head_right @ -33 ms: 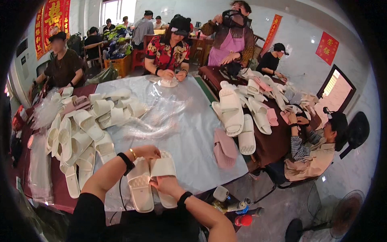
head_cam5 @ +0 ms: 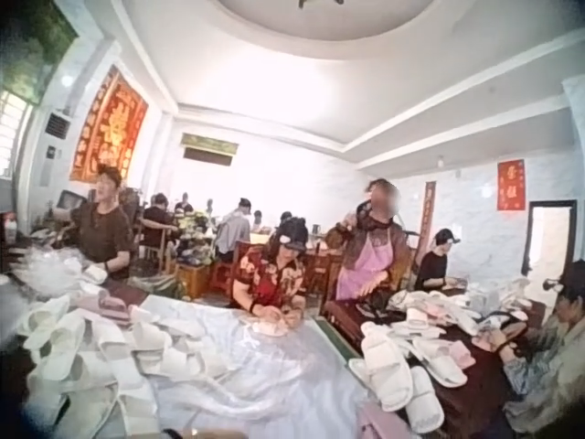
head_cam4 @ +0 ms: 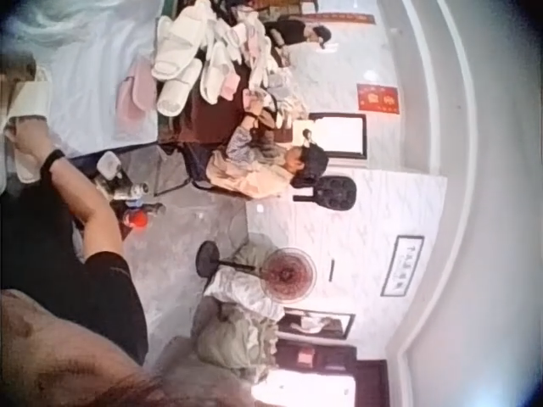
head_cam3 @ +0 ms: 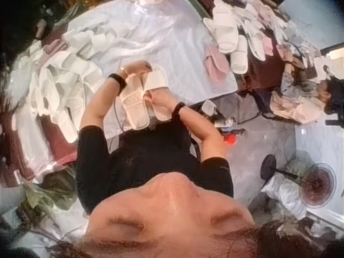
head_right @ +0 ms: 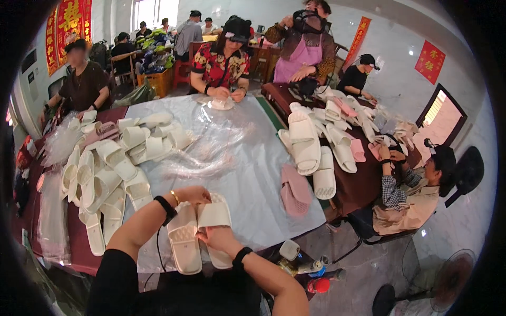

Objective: The recorder is inspecting and tidying up loose threads on white and pink slippers in a shoe manufacturing facility.

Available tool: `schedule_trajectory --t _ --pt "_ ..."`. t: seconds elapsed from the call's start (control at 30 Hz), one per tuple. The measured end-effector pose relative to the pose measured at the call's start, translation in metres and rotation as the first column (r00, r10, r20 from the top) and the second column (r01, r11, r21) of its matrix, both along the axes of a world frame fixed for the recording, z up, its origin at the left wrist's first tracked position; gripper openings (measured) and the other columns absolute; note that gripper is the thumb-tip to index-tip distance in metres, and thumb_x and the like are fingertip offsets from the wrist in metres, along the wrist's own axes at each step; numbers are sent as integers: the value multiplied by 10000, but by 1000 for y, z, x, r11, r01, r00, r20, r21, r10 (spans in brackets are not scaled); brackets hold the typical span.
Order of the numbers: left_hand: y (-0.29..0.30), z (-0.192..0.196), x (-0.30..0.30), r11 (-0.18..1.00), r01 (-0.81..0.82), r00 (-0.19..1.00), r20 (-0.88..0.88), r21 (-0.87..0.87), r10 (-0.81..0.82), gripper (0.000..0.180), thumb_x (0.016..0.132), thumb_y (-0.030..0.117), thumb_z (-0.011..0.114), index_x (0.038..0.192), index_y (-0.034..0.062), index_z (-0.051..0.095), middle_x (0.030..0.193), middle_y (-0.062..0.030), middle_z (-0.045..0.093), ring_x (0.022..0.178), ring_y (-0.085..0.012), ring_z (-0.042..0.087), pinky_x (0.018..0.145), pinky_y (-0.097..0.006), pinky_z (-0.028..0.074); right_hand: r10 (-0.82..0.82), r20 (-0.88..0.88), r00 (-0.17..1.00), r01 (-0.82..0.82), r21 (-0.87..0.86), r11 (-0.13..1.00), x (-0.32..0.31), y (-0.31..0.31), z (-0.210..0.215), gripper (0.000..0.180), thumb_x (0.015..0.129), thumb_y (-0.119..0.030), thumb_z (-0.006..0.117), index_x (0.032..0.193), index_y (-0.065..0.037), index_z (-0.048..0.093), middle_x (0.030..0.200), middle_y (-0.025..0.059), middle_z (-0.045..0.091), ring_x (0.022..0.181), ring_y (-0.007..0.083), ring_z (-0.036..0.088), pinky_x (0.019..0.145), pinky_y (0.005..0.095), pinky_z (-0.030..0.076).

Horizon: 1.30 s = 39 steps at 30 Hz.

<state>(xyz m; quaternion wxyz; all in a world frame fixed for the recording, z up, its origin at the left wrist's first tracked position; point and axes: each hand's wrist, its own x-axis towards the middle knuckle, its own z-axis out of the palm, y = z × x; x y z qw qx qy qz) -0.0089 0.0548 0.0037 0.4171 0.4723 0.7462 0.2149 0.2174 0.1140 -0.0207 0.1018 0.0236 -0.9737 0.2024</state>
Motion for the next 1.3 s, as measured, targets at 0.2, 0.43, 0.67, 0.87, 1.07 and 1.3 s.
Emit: schedule_trajectory --t 0.2,0.43,0.67,0.87,1.07,1.3 --pt "4 -5 -5 970 234 946 -245 64 -212 367 789 367 674 976 56 729 780 -110 701 690 -203 605 671 -365 488 -8 -9 1000 10 115 993 0 -2 -5 543 884 -524 568 1093 -26 623 1048 167 670 946 377 638 807 481 511" --pt "2 9 6 999 23 999 -39 47 -22 327 696 309 746 930 80 749 699 -41 651 590 -166 572 541 -331 453 3 102 995 -20 168 986 1 -1 1 638 900 -554 529 1194 9 585 1189 205 619 1106 387 571 947 477 444" --pt "-2 7 7 997 -39 999 11 62 38 210 663 204 716 819 68 748 562 -4 557 506 -147 489 465 -339 363 39 -1 999 -38 182 982 1 1 -5 547 883 -515 580 1086 -11 638 1071 185 661 1012 378 613 883 475 479" --pt "-1 4 6 997 -41 999 30 71 39 209 669 218 720 799 56 741 568 -8 558 505 -150 492 469 -334 368 57 -31 998 -50 181 982 2 0 -2 465 865 -463 631 1001 -19 645 965 177 669 918 385 629 804 477 502" --pt "-2 2 10 993 -59 998 -16 101 61 294 744 312 739 885 55 751 623 -19 605 566 -144 550 499 -314 422 49 -41 998 -42 149 988 3 -3 6 402 884 -416 617 948 -20 643 898 173 666 846 389 634 738 472 512" --pt "0 -2 8 994 -26 999 -44 104 31 299 747 321 738 857 42 738 632 -13 593 566 -148 529 510 -321 425 102 -251 963 -121 -59 991 19 4 9 131 846 -161 620 924 -55 625 892 154 645 807 375 621 695 459 506"
